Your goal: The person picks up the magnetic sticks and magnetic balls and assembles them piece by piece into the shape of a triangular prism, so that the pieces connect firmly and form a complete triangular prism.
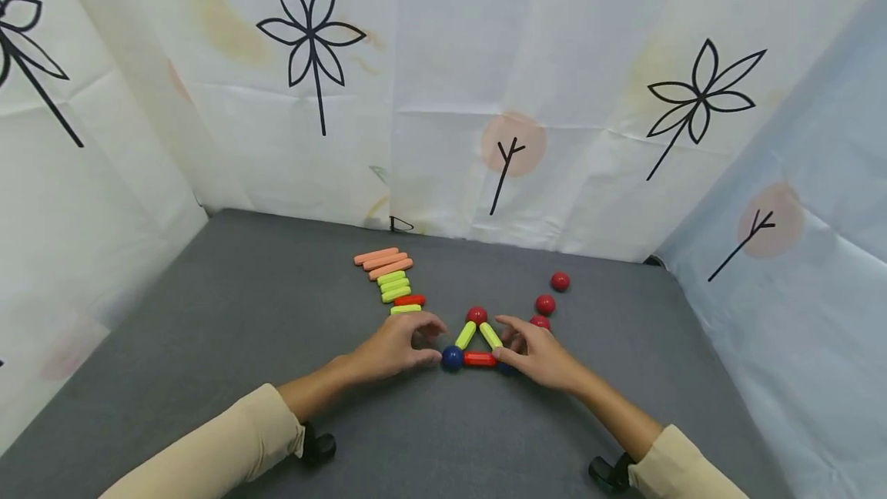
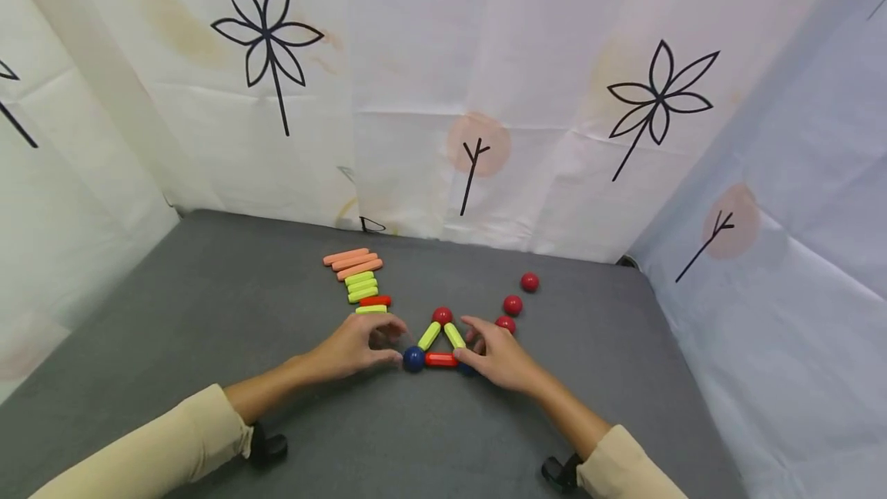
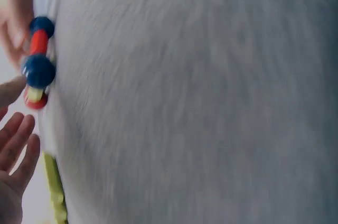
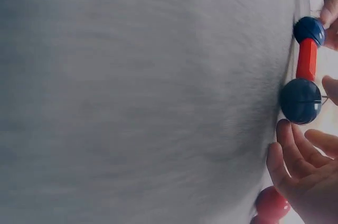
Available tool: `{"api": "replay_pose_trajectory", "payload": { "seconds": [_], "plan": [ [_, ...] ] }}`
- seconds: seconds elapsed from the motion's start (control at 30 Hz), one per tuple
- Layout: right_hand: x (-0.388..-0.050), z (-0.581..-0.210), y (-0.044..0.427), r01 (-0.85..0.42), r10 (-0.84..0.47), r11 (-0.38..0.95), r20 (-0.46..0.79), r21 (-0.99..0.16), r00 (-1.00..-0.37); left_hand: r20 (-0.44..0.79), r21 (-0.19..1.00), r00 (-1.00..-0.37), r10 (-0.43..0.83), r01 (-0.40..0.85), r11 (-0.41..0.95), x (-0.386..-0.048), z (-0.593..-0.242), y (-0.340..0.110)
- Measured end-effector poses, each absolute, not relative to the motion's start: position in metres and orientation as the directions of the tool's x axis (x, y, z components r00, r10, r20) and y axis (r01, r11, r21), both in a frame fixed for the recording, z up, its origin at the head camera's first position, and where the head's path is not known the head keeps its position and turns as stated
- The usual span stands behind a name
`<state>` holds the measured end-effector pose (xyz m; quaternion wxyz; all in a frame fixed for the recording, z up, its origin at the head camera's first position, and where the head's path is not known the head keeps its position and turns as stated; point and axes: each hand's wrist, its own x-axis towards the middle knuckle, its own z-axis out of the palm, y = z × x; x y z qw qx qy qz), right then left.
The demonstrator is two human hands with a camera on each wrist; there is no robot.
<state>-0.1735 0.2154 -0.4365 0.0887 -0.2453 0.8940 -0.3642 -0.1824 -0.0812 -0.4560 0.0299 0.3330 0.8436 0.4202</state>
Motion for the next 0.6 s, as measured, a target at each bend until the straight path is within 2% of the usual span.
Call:
{"api": "replay_pose_trajectory", "payload": {
  "seconds": [0.13, 0.3, 0.43, 0.6],
  "plan": [
    [-0.163, -0.442, 0.226, -0.393, -0.519, 0.602, 0.034, -0.695, -0.854, 0.333, 0.677, -0.824, 0.458, 0.547, 0.492, -0.188, -0.455, -0.098],
    [-0.161, -0.444, 0.23, -0.379, -0.518, 0.588, 0.027, -0.715, -0.855, 0.295, 0.628, -0.872, 0.39, 0.485, 0.609, -0.194, -0.457, -0.107],
    [-0.162, -0.445, 0.232, -0.379, -0.523, 0.586, 0.023, -0.716, -0.852, 0.283, 0.488, -0.859, 0.426, 0.511, 0.707, -0.196, -0.457, -0.105],
    [-0.161, -0.445, 0.233, -0.369, -0.519, 0.587, 0.014, -0.721, -0.855, 0.297, 0.304, -0.797, 0.525, 0.601, 0.74, -0.197, -0.456, -0.099]
  ]
}}
